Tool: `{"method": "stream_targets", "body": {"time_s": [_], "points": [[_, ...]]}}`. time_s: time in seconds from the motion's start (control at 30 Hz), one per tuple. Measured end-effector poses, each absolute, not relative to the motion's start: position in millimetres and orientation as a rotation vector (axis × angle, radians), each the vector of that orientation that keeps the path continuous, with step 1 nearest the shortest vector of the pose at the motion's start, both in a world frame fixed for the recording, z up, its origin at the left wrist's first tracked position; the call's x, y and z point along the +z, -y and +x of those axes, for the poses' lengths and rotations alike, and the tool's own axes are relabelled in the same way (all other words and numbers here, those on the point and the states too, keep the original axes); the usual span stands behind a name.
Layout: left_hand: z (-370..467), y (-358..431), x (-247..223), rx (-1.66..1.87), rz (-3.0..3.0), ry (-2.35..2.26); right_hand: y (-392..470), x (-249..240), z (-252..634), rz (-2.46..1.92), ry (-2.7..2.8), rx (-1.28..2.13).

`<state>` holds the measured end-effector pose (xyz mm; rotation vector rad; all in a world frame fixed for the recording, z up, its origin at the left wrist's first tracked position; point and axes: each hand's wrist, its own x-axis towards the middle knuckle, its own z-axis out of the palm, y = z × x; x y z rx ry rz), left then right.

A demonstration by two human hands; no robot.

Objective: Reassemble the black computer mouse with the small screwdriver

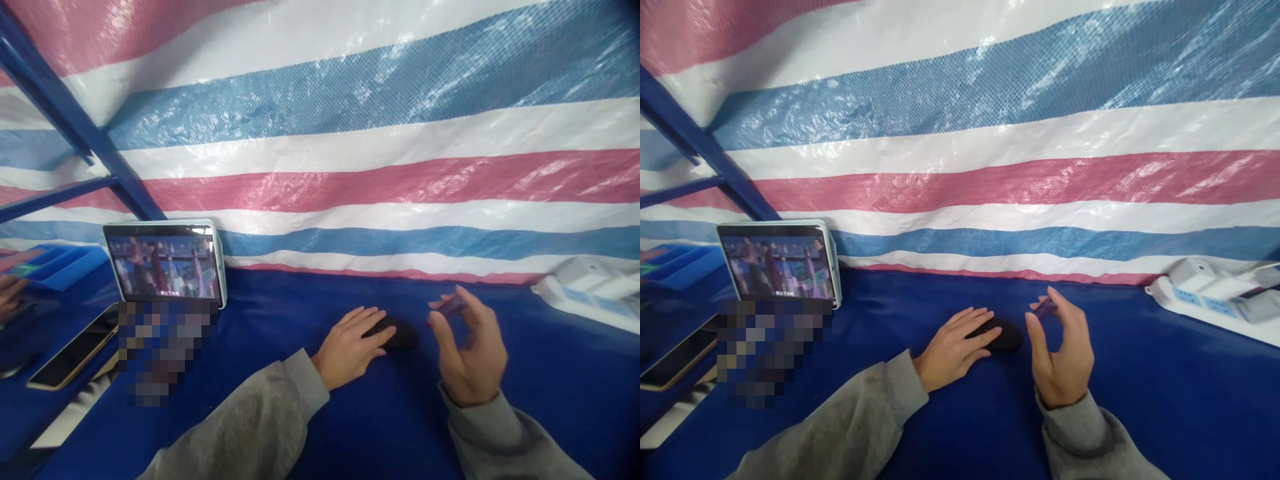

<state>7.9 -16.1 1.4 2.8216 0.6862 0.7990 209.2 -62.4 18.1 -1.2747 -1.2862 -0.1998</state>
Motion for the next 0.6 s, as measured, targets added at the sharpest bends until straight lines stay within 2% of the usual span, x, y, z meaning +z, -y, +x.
{"method": "stream_targets", "body": {"time_s": [0.1,0.27,0.47,0.6], "points": [[7.7,16.1,1.0,0.816,2.821,-0.682,60.6,17.3,211.2,-1.286,1.215,-0.273],[8.0,15.8,0.3,0.777,2.838,-0.696,66.8,18.4,208.8,-1.140,1.430,-0.146],[7.7,15.6,1.4,0.786,2.838,-0.673,67.5,25.3,208.2,-1.212,1.357,-0.462],[8.0,15.5,1.1,0.804,2.833,-0.676,68.1,26.5,206.2,-1.118,1.457,-0.320]]}}
